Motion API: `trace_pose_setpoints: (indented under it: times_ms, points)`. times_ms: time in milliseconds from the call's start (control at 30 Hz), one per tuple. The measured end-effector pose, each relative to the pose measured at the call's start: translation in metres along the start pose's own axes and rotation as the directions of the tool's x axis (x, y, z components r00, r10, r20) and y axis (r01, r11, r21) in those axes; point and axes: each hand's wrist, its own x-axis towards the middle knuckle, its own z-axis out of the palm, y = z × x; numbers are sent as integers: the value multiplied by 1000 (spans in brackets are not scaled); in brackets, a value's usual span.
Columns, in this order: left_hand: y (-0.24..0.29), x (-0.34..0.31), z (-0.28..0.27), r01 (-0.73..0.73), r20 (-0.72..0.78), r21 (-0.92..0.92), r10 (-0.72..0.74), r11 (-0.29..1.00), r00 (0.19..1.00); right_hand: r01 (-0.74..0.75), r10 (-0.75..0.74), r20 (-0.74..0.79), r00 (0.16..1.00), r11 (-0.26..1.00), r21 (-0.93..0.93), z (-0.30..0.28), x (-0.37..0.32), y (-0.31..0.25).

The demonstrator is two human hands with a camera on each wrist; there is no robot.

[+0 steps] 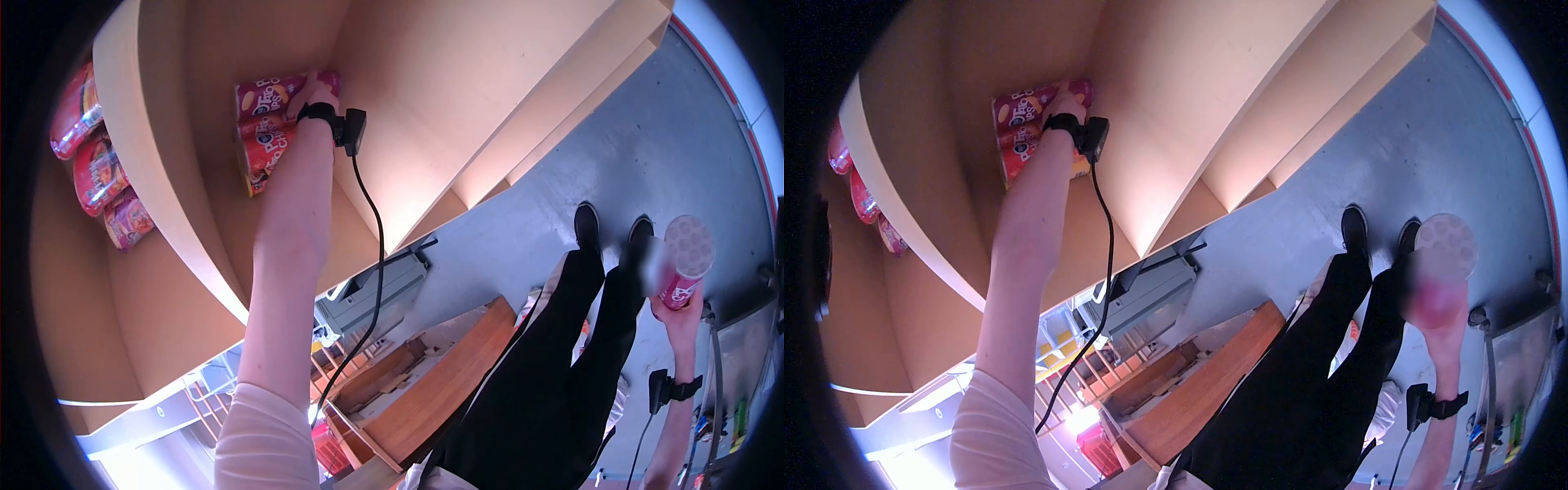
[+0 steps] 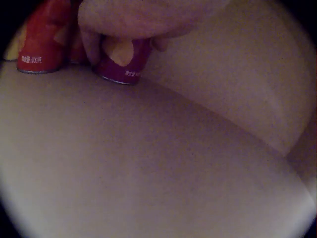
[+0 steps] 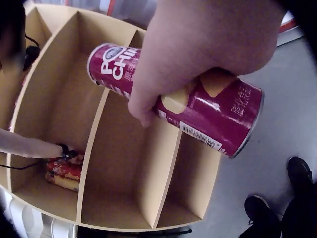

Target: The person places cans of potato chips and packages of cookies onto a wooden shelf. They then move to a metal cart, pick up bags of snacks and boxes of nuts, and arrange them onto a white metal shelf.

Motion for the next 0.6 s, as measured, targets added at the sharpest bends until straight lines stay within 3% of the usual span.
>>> trace_pose_setpoints:
  times_ms: [133, 233, 367, 433, 600]
  points:
    - [-4, -9, -4, -11, -19, 37, 12, 999, 1000, 19, -19, -27, 999, 1000, -7, 3, -2, 0]
    - [-7, -11, -4, -82, 47, 74, 78, 994, 996, -20, 20, -7, 1000, 999, 41, 5, -3, 5]
    - [-5, 30, 22, -55, -103, 131, 69, 990, 992, 21, -21, -34, 999, 1000, 11, 16, -6, 1]
    - [-7, 26, 21, -56, -131, 86, 67, 995, 989, -48, 49, -12, 999, 995, 85, 21, -7, -1]
    - [-8, 16, 13, -59, -183, -104, 39, 993, 982, -14, 15, -8, 1000, 995, 96, 28, -11, -2]
